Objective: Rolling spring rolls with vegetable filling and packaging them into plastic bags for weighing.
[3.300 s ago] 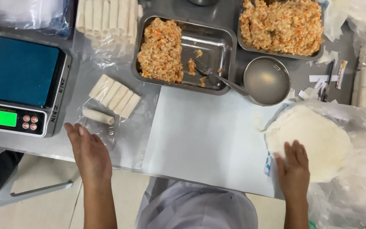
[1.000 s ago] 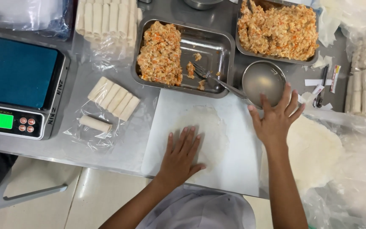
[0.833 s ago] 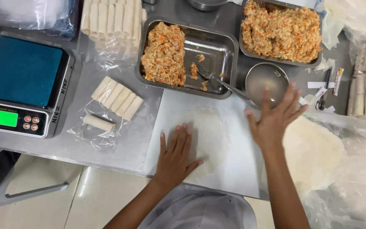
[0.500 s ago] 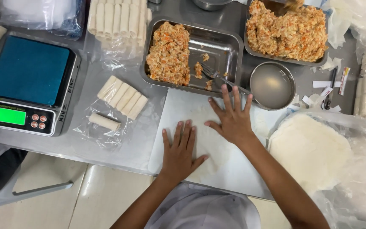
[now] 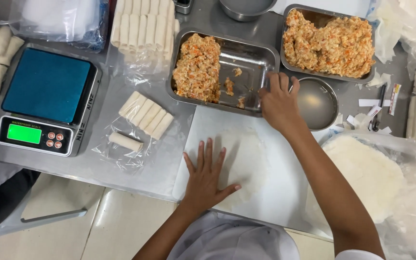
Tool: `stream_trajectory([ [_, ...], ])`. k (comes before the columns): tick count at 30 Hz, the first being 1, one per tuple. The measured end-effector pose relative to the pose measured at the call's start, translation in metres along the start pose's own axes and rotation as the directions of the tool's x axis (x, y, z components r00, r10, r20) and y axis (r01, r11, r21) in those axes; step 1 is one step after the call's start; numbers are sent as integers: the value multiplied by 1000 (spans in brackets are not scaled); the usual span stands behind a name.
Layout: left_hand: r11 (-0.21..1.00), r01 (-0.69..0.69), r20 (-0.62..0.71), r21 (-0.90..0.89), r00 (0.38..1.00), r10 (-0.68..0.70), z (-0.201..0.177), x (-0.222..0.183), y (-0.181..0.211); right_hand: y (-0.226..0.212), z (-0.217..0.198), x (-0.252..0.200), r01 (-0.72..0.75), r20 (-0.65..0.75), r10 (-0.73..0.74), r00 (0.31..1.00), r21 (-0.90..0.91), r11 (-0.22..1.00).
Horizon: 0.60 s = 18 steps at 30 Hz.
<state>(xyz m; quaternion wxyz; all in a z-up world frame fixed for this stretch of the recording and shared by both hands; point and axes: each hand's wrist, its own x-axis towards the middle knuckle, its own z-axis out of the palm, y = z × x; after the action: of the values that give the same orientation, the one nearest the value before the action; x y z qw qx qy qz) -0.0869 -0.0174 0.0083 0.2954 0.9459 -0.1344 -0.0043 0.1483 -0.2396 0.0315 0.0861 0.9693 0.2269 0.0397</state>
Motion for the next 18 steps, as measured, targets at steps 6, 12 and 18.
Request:
stream_trajectory([
  [6,927,95,-279,-363,938,-205,-4,-7,-14,13,-31,19,-156,102,151,983,45,987],
  [12,731,73,-269,-679,901,-340,-22,21,-19,-32,-58,7,24,48,-51,998,455,890],
  [18,37,-25,-40,-999,872,-488,-43,79,-24,-27,-94,-2,-48,80,-6,997,650,758],
])
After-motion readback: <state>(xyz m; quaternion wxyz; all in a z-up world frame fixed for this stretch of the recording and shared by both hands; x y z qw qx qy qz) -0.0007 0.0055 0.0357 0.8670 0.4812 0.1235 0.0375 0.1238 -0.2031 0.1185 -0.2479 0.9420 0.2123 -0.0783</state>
